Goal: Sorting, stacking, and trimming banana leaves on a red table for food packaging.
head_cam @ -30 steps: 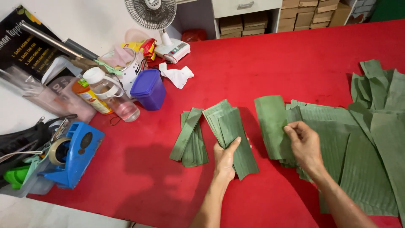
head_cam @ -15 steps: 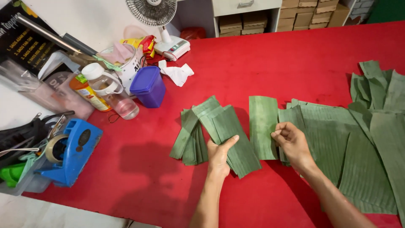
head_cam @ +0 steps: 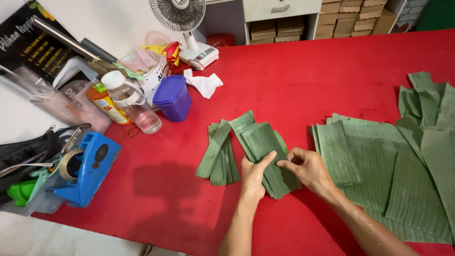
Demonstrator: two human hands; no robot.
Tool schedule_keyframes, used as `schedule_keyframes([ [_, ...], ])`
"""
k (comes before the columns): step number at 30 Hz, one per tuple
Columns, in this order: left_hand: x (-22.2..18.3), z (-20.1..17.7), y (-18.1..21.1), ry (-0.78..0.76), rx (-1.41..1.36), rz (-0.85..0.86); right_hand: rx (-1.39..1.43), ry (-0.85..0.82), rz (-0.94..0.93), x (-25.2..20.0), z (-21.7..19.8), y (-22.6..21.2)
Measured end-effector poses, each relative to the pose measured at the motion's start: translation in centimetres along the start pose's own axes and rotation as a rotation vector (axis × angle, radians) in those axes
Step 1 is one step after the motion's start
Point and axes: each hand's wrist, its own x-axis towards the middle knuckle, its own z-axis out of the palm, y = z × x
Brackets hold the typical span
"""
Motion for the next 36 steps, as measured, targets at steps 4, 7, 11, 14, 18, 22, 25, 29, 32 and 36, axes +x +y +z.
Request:
schedule_keyframes([
  [4, -2.2, 0.2, 3.9, 0.139, 0.005, -0.170, 0.034, -0.013, -0.001, 0.7, -0.1, -1.2],
  [7, -0.7, -0.5, 2.7, 0.173, -0.023, -0.114, 0.064, -0.025, -0.063, 1.6, 0.0, -0.1],
  [11, 1.1, -1.0, 3.1, 0.250, 0.023, 0.089, 0.120, 0.022, -0.032, 2.7, 0.0, 0.8],
  [14, 1.6, -1.8, 4.5, 0.319, 0.059, 0.257, -0.121, 0.101, -0.145, 3.1, -0.3, 1.3],
  [18, 1.3, -1.0, 4.3, 0.287, 0.042, 0.232, -0.145, 0.021, -0.373, 2.3, 2.0, -1.5],
  [22, -0.1, -0.2, 6.1, 0.249, 0.050, 0.156, 0.042, -0.084, -0.126, 2.0, 4.1, 0.7],
  [25, 0.0, -1.1, 7.0, 0.420, -0.085, 0.056, 0.258, -0.036, -0.084, 2.2, 3.0, -0.3],
  [29, 2.6, -3.4, 4.7, 0.340, -0.187, 0.185, 0.025, -0.033, 0.046, 3.2, 1.1, 2.2],
  [32, 2.6, -2.5, 3.7, 0.338, -0.083, 0.204, -0.300, 0.046, -0.133, 2.7, 0.7, 1.0],
  [36, 1.0, -0.5, 3.4, 0.236, -0.010, 0.152, -0.034, -0.079, -0.203, 1.0, 2.8, -2.1],
])
